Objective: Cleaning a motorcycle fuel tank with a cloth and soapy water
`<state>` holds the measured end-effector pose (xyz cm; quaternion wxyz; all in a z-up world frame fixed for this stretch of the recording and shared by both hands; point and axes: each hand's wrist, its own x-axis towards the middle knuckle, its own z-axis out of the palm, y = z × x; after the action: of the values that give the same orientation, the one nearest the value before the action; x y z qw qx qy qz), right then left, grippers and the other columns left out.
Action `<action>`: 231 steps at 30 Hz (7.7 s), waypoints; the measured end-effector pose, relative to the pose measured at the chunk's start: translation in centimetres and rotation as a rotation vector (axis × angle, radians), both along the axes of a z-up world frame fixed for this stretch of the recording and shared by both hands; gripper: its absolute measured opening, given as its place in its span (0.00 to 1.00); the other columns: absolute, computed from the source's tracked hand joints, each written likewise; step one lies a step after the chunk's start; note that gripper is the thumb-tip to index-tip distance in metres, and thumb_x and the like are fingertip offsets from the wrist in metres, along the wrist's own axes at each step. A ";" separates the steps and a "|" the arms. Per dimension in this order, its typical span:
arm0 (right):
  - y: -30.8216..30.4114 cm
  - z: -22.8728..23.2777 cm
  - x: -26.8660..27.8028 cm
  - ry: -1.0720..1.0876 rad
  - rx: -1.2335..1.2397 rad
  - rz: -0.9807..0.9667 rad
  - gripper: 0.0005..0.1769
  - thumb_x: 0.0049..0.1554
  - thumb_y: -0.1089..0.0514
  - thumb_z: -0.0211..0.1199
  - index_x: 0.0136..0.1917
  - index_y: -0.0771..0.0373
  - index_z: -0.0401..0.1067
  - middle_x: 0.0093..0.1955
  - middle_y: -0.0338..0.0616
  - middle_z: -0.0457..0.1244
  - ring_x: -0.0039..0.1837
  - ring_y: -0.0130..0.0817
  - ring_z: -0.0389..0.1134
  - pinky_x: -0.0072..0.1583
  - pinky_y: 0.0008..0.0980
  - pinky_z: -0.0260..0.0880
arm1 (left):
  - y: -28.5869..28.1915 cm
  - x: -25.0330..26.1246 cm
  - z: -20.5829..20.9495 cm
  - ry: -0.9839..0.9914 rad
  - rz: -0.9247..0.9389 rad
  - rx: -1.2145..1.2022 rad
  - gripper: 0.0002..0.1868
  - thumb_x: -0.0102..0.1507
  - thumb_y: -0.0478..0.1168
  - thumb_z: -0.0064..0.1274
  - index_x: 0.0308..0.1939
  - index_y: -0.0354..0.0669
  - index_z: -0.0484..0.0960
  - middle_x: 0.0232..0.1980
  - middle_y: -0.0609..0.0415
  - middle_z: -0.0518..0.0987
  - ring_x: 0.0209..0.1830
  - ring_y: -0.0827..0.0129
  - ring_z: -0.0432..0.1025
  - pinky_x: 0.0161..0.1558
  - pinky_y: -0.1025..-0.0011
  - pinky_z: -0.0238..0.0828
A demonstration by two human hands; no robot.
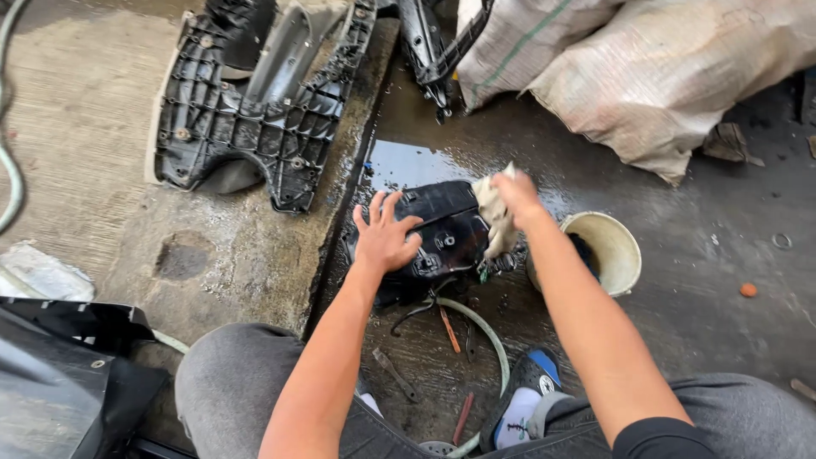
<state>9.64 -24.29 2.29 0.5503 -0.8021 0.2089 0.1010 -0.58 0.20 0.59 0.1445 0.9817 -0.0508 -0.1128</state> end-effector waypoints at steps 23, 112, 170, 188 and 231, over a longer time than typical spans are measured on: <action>2.9 -11.9 -5.9 -0.868 -0.758 0.737 0.18 0.52 0.53 0.53 0.49 0.43 0.81 0.54 0.32 0.64 0.54 0.41 0.66 0.51 0.39 0.69 | 2.0 1.1 -4.4 -0.160 0.323 -0.674 0.28 0.58 0.45 0.32 0.63 0.61 0.66 0.72 0.57 0.60 0.78 0.59 0.45 0.73 0.49 0.33; 7.0 -4.6 -16.0 -1.333 -0.941 0.914 0.14 0.57 0.58 0.52 0.52 0.54 0.76 0.52 0.38 0.64 0.43 0.35 0.63 0.39 0.34 0.62 | 1.3 0.2 -3.3 -0.189 0.288 -0.436 0.07 0.67 0.51 0.51 0.48 0.63 0.75 0.65 0.57 0.64 0.75 0.55 0.48 0.68 0.42 0.43; 0.5 1.5 -5.4 -0.260 -0.575 1.124 0.18 0.58 0.58 0.53 0.54 0.54 0.82 0.55 0.48 0.71 0.55 0.49 0.72 0.57 0.44 0.71 | 1.0 0.2 -1.8 -0.095 0.167 -0.231 0.11 0.59 0.53 0.55 0.44 0.64 0.78 0.68 0.58 0.58 0.77 0.54 0.43 0.69 0.48 0.40; -0.9 -6.4 0.0 -0.289 -0.637 1.116 0.17 0.59 0.45 0.58 0.59 0.36 0.80 0.53 0.42 0.65 0.58 0.50 0.71 0.59 0.43 0.71 | 0.9 0.4 -1.6 -0.072 0.180 -0.229 0.10 0.59 0.53 0.56 0.43 0.64 0.80 0.67 0.58 0.59 0.77 0.55 0.43 0.69 0.48 0.40; -3.7 -9.1 -0.5 -0.095 -0.691 0.873 0.27 0.46 0.44 0.75 0.59 0.47 0.78 0.60 0.52 0.63 0.67 0.56 0.66 0.66 0.54 0.66 | 0.9 0.3 -2.4 -0.124 0.201 -0.262 0.09 0.59 0.52 0.57 0.41 0.62 0.81 0.66 0.58 0.59 0.76 0.55 0.44 0.69 0.47 0.39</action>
<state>9.14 -28.01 -6.77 0.1712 -0.9516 -0.1468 0.2090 -0.28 1.08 -1.82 0.2783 0.9597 0.0244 -0.0294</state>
